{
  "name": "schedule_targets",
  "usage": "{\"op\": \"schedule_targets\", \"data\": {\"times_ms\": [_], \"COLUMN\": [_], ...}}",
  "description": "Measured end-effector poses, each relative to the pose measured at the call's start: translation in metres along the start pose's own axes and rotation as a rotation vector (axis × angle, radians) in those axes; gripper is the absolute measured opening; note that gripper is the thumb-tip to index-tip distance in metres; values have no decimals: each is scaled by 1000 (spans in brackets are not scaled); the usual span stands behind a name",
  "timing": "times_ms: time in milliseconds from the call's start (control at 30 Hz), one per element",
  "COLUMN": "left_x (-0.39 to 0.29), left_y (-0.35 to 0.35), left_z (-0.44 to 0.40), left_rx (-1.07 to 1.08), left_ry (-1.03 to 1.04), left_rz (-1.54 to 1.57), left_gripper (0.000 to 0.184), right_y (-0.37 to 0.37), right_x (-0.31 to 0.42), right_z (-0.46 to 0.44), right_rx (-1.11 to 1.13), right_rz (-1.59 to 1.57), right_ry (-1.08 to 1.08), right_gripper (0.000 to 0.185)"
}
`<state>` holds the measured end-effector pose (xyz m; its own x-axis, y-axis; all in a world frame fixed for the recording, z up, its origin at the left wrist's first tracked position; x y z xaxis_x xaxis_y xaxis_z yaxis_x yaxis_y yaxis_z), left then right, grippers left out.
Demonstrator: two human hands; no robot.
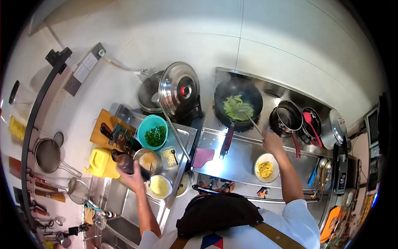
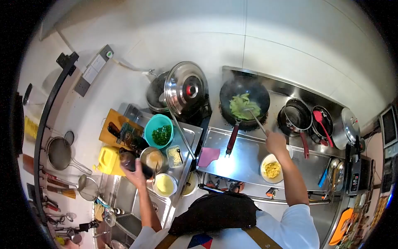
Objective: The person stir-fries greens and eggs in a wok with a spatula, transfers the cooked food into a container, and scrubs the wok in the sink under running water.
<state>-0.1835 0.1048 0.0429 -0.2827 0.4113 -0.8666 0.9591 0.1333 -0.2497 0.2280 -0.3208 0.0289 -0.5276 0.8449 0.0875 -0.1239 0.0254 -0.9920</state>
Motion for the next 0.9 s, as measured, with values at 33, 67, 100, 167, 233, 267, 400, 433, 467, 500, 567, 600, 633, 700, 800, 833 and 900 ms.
{"op": "schedule_targets", "data": {"times_ms": [33, 67, 100, 167, 233, 267, 400, 433, 467, 500, 567, 600, 633, 700, 800, 833, 900], "left_x": [1, 10, 16, 46, 61, 73, 138, 165, 187, 200, 247, 280, 293, 299, 271, 256, 216], "left_y": [-18, -33, -48, -75, -101, -110, -125, -124, -119, -111, -93, -85, -76, -61, -58, -61, -53], "left_z": [-13, -26, -36, -57, -71, -77, -88, -91, -93, -92, -90, -89, -87, -79, -71, -62, -46], "left_rx": [-16, -63, -93, -170, -300, -313, -403, -418, -431, -441, -409, -383, -373, -348, -280, -355, -493], "left_ry": [-6, 56, -4, 28, 147, 96, 36, 5, -26, -91, -124, -166, -116, -173, -194, -159, -69], "left_rz": [8, 18, -9, -22, -176, -110, -20, -12, 0, 57, 178, 161, 150, 190, -173, -341, -676], "left_gripper": [72, 69, 68, 67, 67, 68, 66, 65, 64, 63, 65, 66, 67, 70, 63, 63, 63], "right_y": [12, 31, 44, 54, 48, 42, 45, 37, 31, 32, 43, 46, 49, 84, 118, 132, 137], "right_x": [-4, -9, -8, -15, -19, -16, -27, -19, -13, -13, -10, -6, 0, -5, 6, -1, 2], "right_z": [-4, -11, -18, -22, -21, -13, -6, -2, 0, -2, -8, -10, -12, -23, -25, -25, -21], "right_rx": [-17, -32, -50, -178, -91, -136, -198, -175, -156, -168, -190, -202, -180, -179, -81, -153, 26], "right_rz": [-11, -24, -40, -126, -255, -297, -347, -347, -348, -306, -225, -204, -163, -120, -74, -139, -343], "right_ry": [16, 28, 31, -19, 39, 22, 75, 101, 130, 112, 77, 77, 106, 136, 112, 0, 179], "right_gripper": [24, 24, 23, 16, 30, 34, 40, 40, 40, 40, 40, 40, 42, 45, 53, 60, 65]}}
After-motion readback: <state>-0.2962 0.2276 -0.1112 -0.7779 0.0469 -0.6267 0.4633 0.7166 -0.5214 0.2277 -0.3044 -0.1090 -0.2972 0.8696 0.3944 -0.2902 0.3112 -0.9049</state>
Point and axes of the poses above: each hand's wrist, its own z-axis away from the middle knuckle, its own y-axis out of the palm, x = y × z, the point moved 4 cm from there along -z, towards the middle knuckle, and after that the axes turned 4 degrees about -x, right-handed, at the moved point
